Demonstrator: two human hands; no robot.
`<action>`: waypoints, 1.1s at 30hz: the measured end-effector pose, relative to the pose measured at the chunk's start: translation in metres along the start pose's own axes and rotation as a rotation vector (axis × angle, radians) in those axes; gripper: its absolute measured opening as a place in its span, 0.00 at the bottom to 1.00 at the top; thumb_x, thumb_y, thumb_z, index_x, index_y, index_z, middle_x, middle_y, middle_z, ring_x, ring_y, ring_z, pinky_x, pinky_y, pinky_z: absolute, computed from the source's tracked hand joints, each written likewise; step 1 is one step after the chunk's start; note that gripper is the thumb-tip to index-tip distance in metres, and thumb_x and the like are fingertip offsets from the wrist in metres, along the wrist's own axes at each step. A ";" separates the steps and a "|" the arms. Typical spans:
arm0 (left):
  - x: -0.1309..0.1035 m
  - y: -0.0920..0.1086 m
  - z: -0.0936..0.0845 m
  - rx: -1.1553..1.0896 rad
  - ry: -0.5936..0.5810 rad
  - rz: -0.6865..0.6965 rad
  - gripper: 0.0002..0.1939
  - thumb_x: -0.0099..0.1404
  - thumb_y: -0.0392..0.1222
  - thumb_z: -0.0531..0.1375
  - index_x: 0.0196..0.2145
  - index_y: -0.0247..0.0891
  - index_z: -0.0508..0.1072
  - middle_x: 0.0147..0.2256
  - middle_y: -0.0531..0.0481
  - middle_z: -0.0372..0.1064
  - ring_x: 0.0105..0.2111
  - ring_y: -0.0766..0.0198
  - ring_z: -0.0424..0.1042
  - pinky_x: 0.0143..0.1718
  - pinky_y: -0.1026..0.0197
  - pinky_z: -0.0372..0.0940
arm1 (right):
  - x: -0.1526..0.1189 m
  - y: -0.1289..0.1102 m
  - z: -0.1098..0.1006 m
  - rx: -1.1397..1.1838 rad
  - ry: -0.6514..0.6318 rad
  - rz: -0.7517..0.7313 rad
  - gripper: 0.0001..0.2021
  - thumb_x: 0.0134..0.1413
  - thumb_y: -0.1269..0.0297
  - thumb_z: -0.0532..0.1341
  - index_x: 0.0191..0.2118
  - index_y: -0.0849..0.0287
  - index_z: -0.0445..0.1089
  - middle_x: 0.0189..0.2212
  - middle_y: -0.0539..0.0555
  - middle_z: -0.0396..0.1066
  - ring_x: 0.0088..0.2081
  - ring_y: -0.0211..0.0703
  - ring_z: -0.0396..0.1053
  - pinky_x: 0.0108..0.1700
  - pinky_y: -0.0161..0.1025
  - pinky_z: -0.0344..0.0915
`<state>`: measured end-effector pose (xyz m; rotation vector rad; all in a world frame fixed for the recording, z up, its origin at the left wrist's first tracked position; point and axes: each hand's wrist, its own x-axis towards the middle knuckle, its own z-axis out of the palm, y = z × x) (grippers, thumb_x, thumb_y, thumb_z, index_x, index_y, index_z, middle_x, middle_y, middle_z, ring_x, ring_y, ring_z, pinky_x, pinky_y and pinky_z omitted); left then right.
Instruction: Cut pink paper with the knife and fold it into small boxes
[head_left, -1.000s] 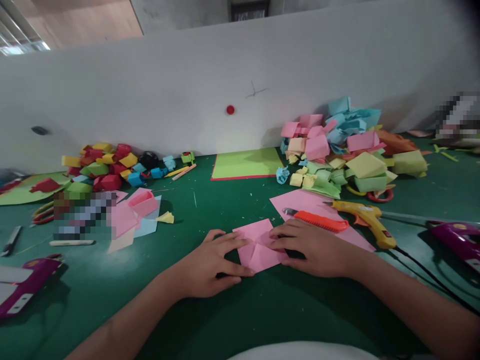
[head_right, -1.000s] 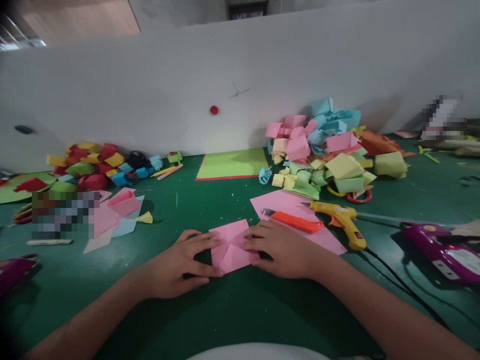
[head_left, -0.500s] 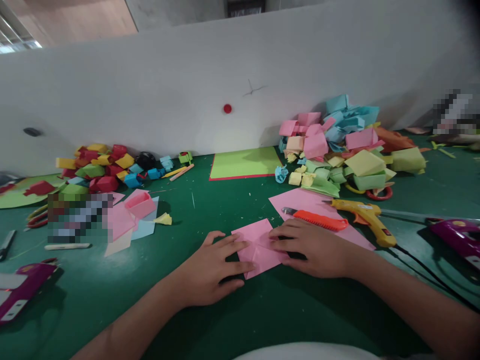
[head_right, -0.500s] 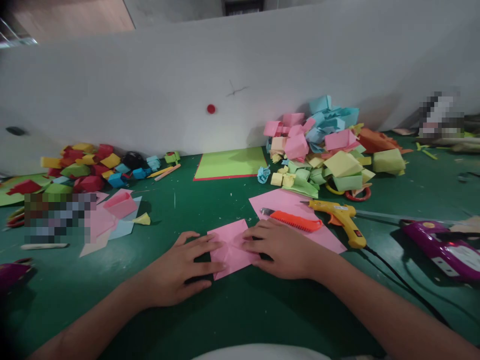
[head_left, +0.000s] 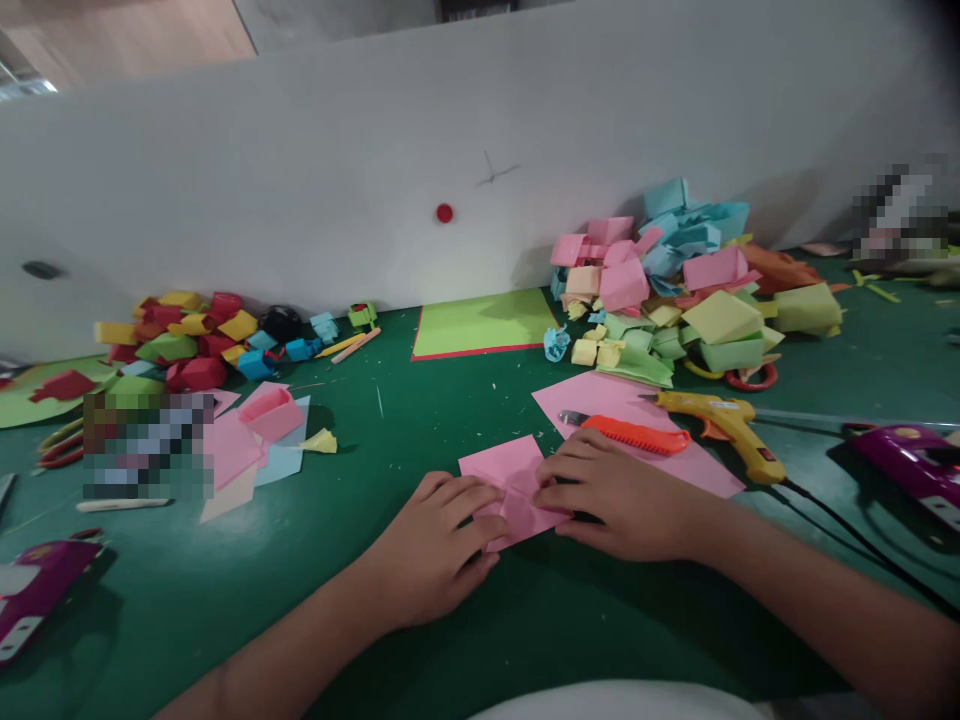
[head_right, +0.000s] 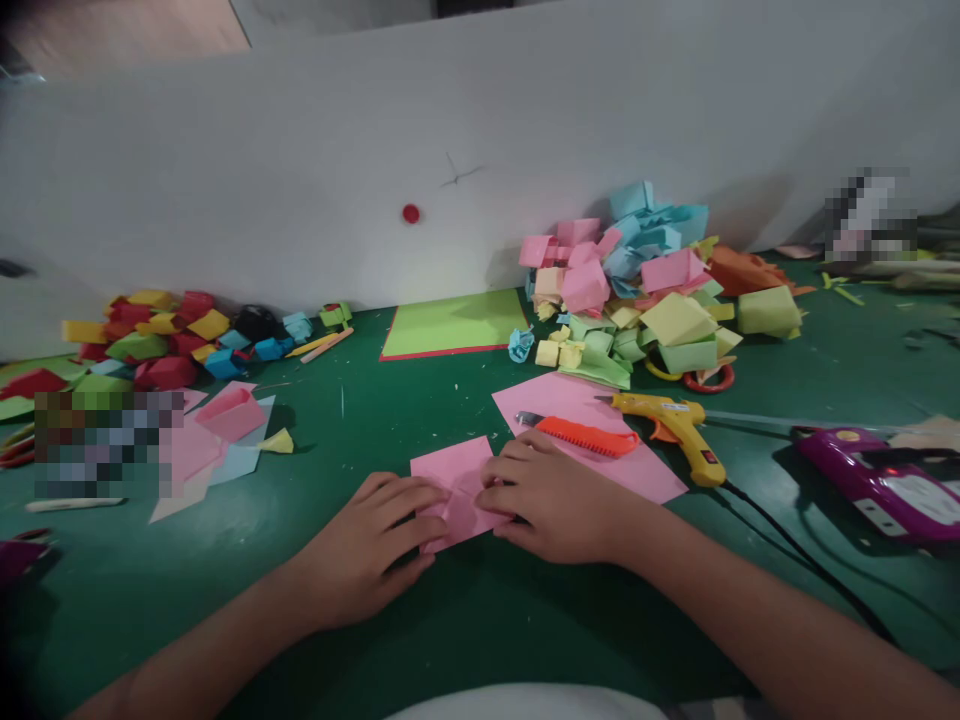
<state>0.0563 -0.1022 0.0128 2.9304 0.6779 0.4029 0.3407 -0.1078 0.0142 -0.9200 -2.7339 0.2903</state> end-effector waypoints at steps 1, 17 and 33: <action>0.000 0.000 0.001 0.020 0.013 0.018 0.10 0.71 0.37 0.57 0.48 0.40 0.73 0.52 0.45 0.73 0.56 0.54 0.69 0.52 0.50 0.60 | 0.001 -0.001 0.000 -0.003 0.003 -0.008 0.11 0.67 0.62 0.58 0.50 0.55 0.75 0.48 0.56 0.75 0.49 0.51 0.66 0.59 0.56 0.52; 0.001 -0.005 0.002 0.090 0.196 0.060 0.15 0.73 0.35 0.53 0.55 0.35 0.68 0.40 0.45 0.78 0.37 0.59 0.75 0.41 0.55 0.68 | 0.009 -0.002 0.010 0.064 0.107 0.187 0.15 0.72 0.64 0.49 0.39 0.57 0.73 0.38 0.56 0.76 0.41 0.47 0.70 0.49 0.48 0.59; -0.001 -0.017 0.006 -0.207 0.156 -0.363 0.14 0.72 0.39 0.54 0.51 0.45 0.73 0.44 0.50 0.78 0.42 0.61 0.77 0.41 0.61 0.73 | 0.015 -0.001 0.014 0.163 0.185 0.291 0.09 0.71 0.64 0.53 0.42 0.55 0.70 0.38 0.53 0.76 0.41 0.47 0.69 0.54 0.53 0.54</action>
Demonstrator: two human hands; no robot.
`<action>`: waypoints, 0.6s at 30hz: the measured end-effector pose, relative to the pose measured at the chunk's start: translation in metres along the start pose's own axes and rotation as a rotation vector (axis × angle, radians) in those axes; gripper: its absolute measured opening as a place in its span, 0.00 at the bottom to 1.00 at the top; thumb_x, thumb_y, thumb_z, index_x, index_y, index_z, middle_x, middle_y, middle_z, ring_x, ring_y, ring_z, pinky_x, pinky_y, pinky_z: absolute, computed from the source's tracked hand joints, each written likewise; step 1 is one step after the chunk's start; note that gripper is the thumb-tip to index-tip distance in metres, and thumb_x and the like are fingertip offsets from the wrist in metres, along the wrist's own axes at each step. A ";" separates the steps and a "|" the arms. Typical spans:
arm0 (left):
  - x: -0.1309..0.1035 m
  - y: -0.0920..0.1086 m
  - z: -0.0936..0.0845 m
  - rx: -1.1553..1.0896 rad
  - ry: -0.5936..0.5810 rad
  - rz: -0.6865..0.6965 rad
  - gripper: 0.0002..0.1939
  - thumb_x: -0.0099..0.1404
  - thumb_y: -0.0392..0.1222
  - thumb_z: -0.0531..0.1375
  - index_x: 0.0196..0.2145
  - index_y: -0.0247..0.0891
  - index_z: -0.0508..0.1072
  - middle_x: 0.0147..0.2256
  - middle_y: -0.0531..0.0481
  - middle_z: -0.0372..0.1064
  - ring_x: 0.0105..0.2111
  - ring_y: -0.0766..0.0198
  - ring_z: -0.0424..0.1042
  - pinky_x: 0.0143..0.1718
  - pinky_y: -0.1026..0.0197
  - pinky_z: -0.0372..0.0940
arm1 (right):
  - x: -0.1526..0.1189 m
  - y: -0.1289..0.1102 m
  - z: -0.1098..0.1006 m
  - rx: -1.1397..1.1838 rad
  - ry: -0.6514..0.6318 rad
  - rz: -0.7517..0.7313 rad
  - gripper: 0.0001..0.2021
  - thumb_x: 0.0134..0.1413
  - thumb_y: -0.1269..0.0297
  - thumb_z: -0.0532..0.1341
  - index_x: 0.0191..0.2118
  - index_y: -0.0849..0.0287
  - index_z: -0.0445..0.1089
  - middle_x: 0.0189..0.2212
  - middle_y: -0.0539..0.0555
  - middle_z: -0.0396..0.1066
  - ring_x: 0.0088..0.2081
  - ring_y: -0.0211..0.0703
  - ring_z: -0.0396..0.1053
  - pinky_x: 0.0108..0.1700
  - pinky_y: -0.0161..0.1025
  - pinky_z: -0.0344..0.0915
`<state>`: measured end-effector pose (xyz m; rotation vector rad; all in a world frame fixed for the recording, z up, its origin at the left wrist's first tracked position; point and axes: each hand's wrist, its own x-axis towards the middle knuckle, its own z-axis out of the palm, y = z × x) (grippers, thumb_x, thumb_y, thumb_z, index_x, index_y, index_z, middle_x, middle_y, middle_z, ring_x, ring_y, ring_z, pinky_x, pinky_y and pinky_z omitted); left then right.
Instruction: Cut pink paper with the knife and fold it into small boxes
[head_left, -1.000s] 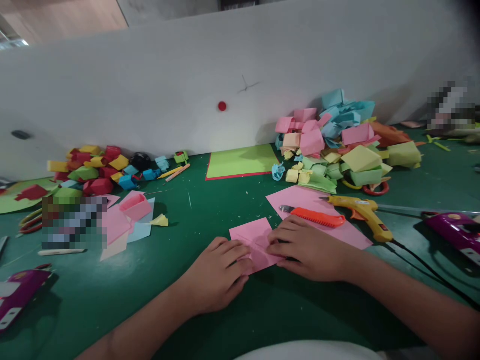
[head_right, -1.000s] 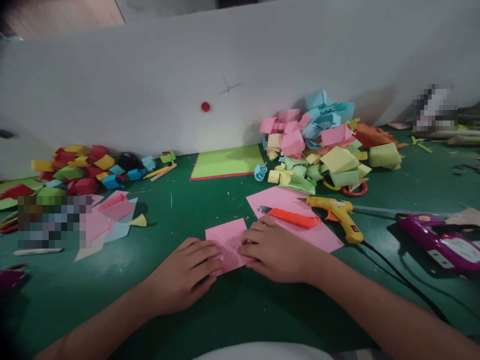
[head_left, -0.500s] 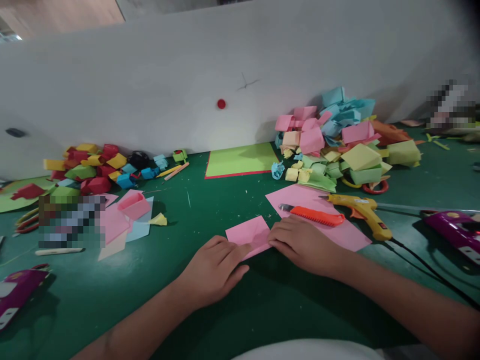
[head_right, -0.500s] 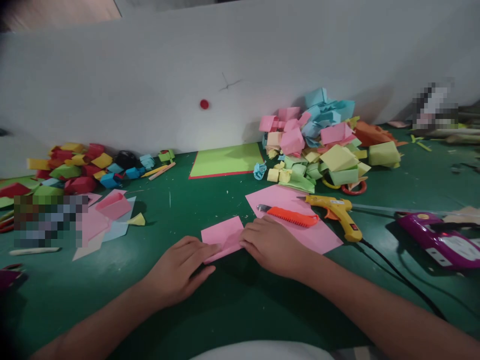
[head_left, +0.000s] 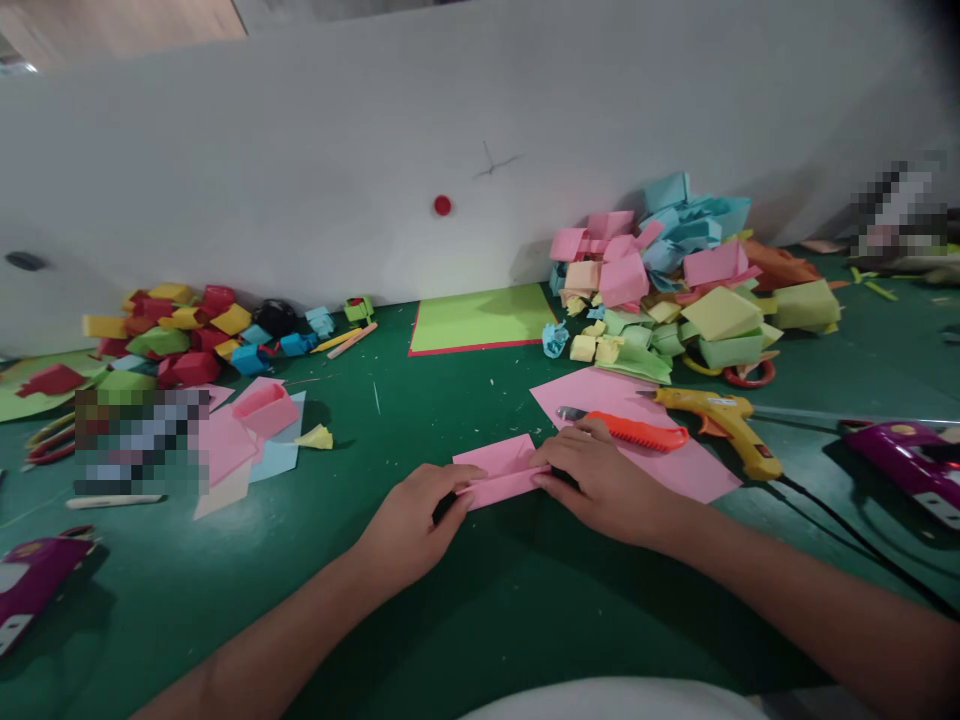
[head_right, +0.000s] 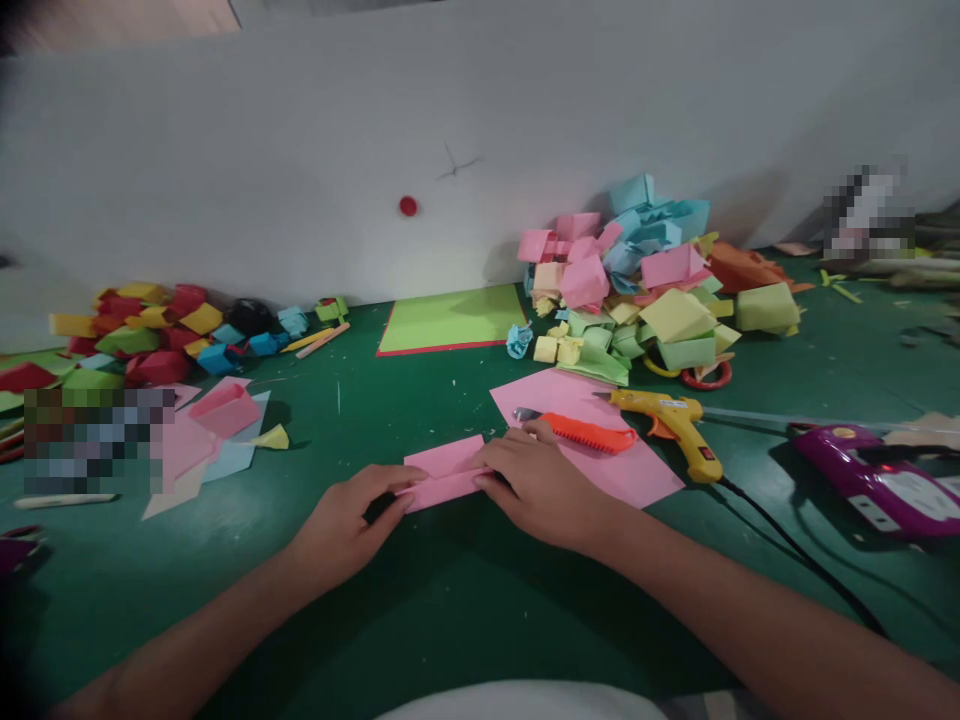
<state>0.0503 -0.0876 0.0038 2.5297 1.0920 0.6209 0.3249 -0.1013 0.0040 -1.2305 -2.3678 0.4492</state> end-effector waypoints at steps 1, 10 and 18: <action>0.000 0.000 0.001 0.007 0.005 0.004 0.14 0.72 0.39 0.54 0.52 0.45 0.73 0.44 0.50 0.78 0.42 0.61 0.77 0.41 0.61 0.73 | 0.000 0.000 0.000 0.000 0.000 0.010 0.09 0.71 0.64 0.53 0.42 0.55 0.71 0.38 0.53 0.76 0.41 0.47 0.70 0.54 0.53 0.53; 0.001 -0.004 0.008 0.204 0.094 0.083 0.15 0.74 0.39 0.53 0.55 0.40 0.71 0.42 0.46 0.77 0.41 0.57 0.74 0.41 0.56 0.70 | 0.004 0.001 0.010 0.017 0.022 0.101 0.07 0.68 0.64 0.56 0.45 0.54 0.71 0.42 0.55 0.78 0.44 0.50 0.71 0.51 0.52 0.58; 0.004 -0.004 0.007 0.371 0.038 0.217 0.12 0.73 0.35 0.53 0.45 0.40 0.77 0.40 0.46 0.75 0.40 0.58 0.73 0.42 0.53 0.64 | 0.005 0.005 0.018 -0.004 0.012 0.081 0.11 0.68 0.67 0.55 0.51 0.54 0.71 0.49 0.57 0.74 0.52 0.53 0.68 0.57 0.56 0.58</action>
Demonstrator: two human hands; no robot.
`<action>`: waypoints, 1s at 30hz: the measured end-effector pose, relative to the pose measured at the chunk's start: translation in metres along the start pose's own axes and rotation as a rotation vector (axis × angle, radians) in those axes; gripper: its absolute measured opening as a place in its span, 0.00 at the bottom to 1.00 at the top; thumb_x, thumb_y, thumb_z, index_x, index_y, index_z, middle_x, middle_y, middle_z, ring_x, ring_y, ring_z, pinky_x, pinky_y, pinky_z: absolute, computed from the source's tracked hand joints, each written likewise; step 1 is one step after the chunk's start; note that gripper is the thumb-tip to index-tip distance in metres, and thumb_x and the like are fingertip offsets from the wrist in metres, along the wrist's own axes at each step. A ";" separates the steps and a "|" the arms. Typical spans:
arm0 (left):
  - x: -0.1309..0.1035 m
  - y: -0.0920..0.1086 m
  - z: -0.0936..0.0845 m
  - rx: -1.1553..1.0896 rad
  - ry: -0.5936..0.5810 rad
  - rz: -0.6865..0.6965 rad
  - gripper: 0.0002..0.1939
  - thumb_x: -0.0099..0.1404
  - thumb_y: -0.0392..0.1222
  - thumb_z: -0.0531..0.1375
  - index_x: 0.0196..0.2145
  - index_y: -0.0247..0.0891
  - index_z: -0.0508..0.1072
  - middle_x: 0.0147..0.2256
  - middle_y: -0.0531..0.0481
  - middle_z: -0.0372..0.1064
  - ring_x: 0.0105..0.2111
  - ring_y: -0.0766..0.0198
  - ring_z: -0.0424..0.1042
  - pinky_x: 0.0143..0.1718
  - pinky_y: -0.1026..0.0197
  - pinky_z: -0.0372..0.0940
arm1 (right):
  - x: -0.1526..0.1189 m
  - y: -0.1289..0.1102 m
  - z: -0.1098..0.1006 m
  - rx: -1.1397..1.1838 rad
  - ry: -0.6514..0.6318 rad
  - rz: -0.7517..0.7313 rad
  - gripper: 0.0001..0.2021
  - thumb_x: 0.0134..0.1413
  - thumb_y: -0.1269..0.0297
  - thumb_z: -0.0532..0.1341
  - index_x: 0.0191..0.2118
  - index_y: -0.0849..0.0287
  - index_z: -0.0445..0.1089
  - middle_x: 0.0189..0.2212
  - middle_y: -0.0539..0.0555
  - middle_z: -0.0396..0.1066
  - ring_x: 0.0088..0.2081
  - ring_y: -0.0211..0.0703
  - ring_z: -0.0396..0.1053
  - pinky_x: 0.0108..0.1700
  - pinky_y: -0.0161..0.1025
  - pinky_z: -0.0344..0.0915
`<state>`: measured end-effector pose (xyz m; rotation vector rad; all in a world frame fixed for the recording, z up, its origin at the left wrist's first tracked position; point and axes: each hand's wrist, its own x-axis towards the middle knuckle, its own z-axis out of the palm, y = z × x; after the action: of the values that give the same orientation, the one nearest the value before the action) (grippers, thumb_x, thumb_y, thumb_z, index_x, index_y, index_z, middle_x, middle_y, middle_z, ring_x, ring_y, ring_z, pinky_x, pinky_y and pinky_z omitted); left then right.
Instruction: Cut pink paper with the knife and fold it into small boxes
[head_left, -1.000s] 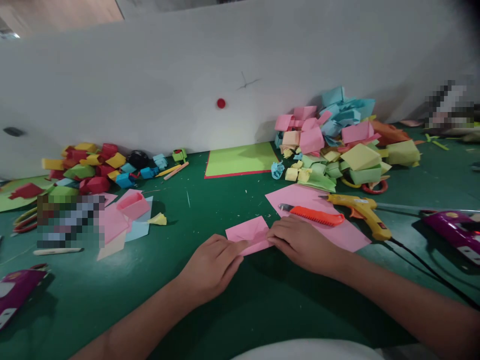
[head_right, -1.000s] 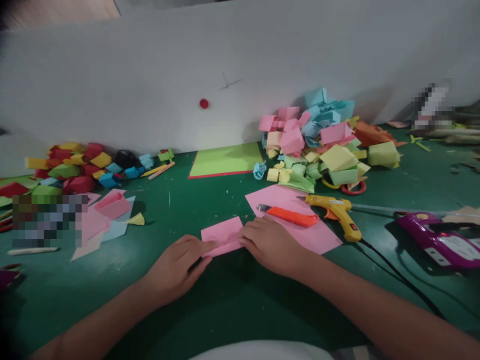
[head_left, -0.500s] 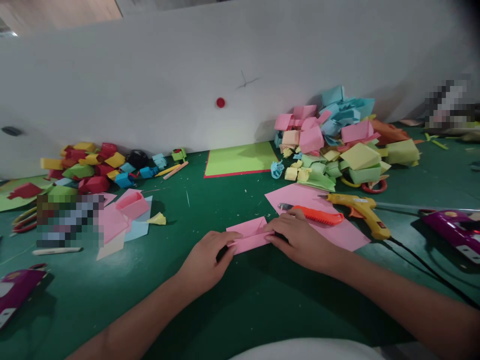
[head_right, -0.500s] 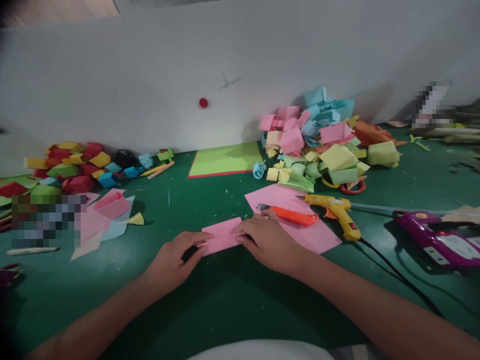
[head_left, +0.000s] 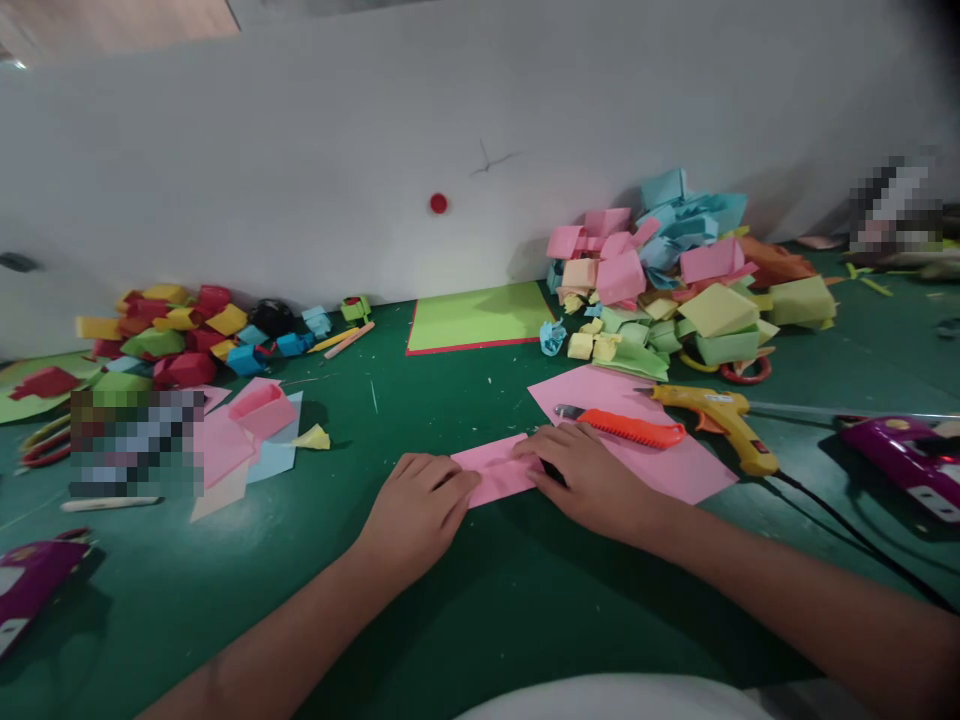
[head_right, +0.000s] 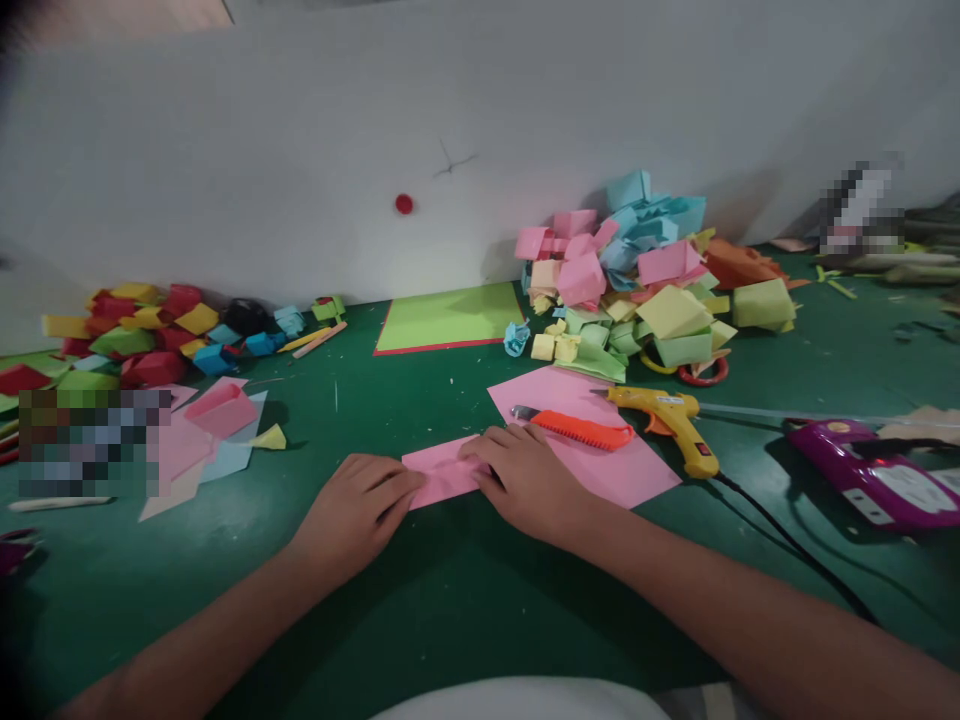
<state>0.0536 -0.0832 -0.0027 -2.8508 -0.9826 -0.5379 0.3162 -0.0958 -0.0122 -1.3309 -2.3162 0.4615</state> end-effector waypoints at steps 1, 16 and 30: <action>0.000 0.001 0.000 0.005 -0.005 0.000 0.12 0.73 0.36 0.54 0.44 0.40 0.77 0.40 0.46 0.75 0.40 0.57 0.72 0.42 0.53 0.64 | 0.000 0.001 0.000 -0.008 0.004 -0.015 0.11 0.67 0.68 0.55 0.50 0.54 0.72 0.48 0.57 0.73 0.52 0.53 0.67 0.57 0.55 0.58; -0.001 0.005 0.001 -0.041 0.042 0.086 0.09 0.73 0.40 0.57 0.41 0.37 0.78 0.39 0.48 0.77 0.41 0.58 0.73 0.45 0.53 0.64 | -0.007 -0.007 -0.015 -0.258 -0.050 -0.205 0.13 0.69 0.62 0.55 0.51 0.56 0.74 0.49 0.59 0.72 0.48 0.55 0.64 0.54 0.55 0.59; -0.005 0.011 -0.002 0.111 0.081 0.251 0.09 0.73 0.32 0.56 0.47 0.32 0.74 0.43 0.44 0.77 0.42 0.58 0.75 0.43 0.54 0.65 | -0.011 -0.009 -0.014 -0.488 -0.068 -0.234 0.13 0.68 0.69 0.56 0.52 0.58 0.74 0.51 0.59 0.72 0.48 0.54 0.65 0.50 0.52 0.57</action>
<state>0.0565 -0.0952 -0.0017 -2.7722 -0.6093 -0.5492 0.3218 -0.1085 0.0017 -1.2289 -2.7089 -0.1486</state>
